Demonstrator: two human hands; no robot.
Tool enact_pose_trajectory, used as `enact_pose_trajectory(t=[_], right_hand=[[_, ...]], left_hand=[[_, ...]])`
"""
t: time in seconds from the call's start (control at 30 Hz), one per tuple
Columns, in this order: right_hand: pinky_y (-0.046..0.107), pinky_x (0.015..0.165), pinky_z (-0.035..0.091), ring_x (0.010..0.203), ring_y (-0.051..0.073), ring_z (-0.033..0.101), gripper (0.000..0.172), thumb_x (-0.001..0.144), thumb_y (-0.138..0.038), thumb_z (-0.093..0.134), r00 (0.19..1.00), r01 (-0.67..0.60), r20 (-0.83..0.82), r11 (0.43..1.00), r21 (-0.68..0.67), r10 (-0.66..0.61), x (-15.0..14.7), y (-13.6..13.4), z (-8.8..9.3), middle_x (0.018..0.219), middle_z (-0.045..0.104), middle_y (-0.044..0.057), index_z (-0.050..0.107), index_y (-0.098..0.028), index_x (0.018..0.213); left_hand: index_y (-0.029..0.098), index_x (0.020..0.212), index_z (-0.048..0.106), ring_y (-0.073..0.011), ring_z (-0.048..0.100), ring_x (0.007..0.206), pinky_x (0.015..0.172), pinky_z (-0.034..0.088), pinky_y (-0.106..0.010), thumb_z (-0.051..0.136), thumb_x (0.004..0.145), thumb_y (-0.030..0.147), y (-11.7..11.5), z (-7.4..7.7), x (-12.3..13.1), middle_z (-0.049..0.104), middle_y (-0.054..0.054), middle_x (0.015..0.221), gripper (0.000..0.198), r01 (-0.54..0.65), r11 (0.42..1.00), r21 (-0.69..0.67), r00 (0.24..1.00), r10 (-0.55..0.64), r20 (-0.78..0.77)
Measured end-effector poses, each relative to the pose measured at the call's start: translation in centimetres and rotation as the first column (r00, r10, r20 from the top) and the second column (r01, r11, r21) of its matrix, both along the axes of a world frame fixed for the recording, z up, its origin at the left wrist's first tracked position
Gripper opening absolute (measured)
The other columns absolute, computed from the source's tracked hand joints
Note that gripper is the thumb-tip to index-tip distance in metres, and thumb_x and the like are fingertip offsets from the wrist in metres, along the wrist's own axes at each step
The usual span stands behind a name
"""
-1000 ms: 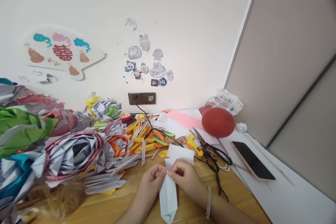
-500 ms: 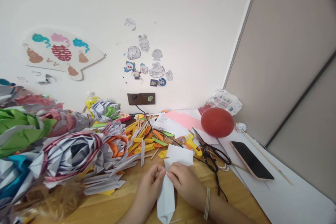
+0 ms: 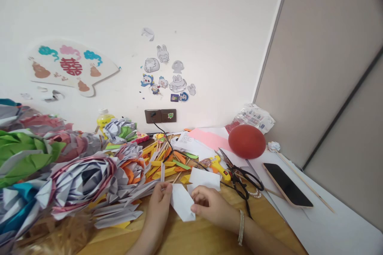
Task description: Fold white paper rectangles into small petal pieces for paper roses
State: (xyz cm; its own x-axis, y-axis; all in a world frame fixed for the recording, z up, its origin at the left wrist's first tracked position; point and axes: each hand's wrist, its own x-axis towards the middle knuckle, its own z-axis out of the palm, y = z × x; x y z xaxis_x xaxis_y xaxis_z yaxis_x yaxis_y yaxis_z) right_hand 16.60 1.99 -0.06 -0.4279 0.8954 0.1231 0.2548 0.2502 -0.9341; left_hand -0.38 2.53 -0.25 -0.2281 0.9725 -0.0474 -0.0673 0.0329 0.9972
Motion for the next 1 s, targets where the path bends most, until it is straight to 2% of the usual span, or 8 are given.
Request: enact_pose_trajectory(t=[0.07,0.17,0.3,0.4,0.5,0.6,0.7,1.0], right_hand=[[0.021,0.051,0.037,0.051,0.010,0.048,0.013,0.070,-0.023,0.057,0.996,-0.008,-0.085,0.996,-0.087,0.001,-0.1,0.2,-0.3,0.056,0.050,-0.006,0.048,-0.018,0.080],[0.020,0.047,0.037,0.045,0.009,0.045,0.013,0.071,-0.027,0.054,0.985,0.029,-0.166,0.988,-0.152,-0.055,-0.2,0.7,-0.5,0.052,0.045,-0.008,0.043,-0.020,0.074],[0.020,0.047,0.039,0.050,0.010,0.048,0.014,0.070,-0.029,0.054,0.973,0.116,-0.186,0.986,-0.122,-0.138,0.5,1.5,-0.4,0.055,0.045,-0.007,0.045,-0.019,0.074],[0.021,0.048,0.039,0.051,0.011,0.050,0.015,0.071,-0.030,0.055,0.984,0.085,-0.145,0.988,-0.126,-0.103,1.4,1.9,-0.2,0.058,0.049,-0.005,0.049,-0.018,0.079],[0.022,0.049,0.040,0.051,0.011,0.053,0.018,0.071,-0.031,0.056,0.996,0.017,-0.090,0.990,-0.138,-0.030,2.0,2.1,-0.2,0.059,0.052,-0.004,0.053,-0.016,0.080],[0.023,0.051,0.041,0.052,0.012,0.054,0.017,0.070,-0.030,0.057,0.995,0.048,-0.080,0.989,-0.139,-0.060,2.0,2.2,-0.3,0.059,0.053,-0.003,0.054,-0.015,0.078],[0.023,0.051,0.041,0.050,0.011,0.054,0.017,0.068,-0.030,0.060,0.993,0.074,-0.085,0.987,-0.142,-0.086,1.8,2.3,-0.5,0.059,0.054,-0.004,0.054,-0.015,0.075],[0.019,0.043,0.039,0.043,0.008,0.051,0.012,0.070,-0.026,0.058,0.986,0.116,-0.109,0.989,-0.096,-0.126,1.4,2.0,-0.8,0.053,0.051,-0.005,0.056,-0.015,0.073]], left_hand=[[0.019,0.076,0.048,-0.0127,0.050,0.048,0.045,0.040,-0.023,0.060,0.065,0.048,0.2,-0.4,-0.1,0.052,0.006,0.054,0.033,-0.027,0.999,-0.031,0.999,0.028,0.043],[0.019,0.076,0.046,-0.0131,0.053,0.048,0.044,0.045,-0.025,0.062,0.064,0.046,0.5,-0.7,-0.2,0.053,0.006,0.057,0.033,0.014,0.997,-0.076,0.994,-0.005,0.111],[0.019,0.064,0.044,-0.0112,0.052,0.043,0.042,0.046,-0.024,0.067,0.058,0.045,0.9,-0.3,-0.3,0.051,0.006,0.053,0.036,0.132,0.988,-0.079,0.989,-0.126,0.078],[0.017,0.063,0.048,-0.0112,0.053,0.045,0.043,0.045,-0.022,0.069,0.056,0.047,1.1,0.3,-0.8,0.051,0.006,0.051,0.037,0.258,0.962,-0.091,0.966,-0.256,0.037],[0.016,0.073,0.056,-0.0123,0.054,0.051,0.046,0.045,-0.021,0.069,0.058,0.047,1.1,0.9,-1.6,0.056,0.004,0.055,0.037,0.473,0.875,-0.099,0.880,-0.474,0.023],[0.015,0.080,0.060,-0.0129,0.057,0.055,0.051,0.046,-0.022,0.066,0.065,0.046,0.9,1.1,-2.4,0.062,0.000,0.063,0.035,0.638,0.762,-0.110,0.767,-0.642,0.001],[0.014,0.083,0.062,-0.0140,0.059,0.053,0.053,0.047,-0.024,0.064,0.068,0.044,0.8,1.0,-2.8,0.065,-0.002,0.064,0.034,0.666,0.734,-0.132,0.738,-0.674,-0.025],[0.012,0.092,0.064,-0.0159,0.059,0.044,0.044,0.045,-0.024,0.063,0.068,0.046,1.1,1.0,-2.7,0.066,-0.003,0.053,0.041,0.626,0.777,-0.070,0.770,-0.630,-0.105]])
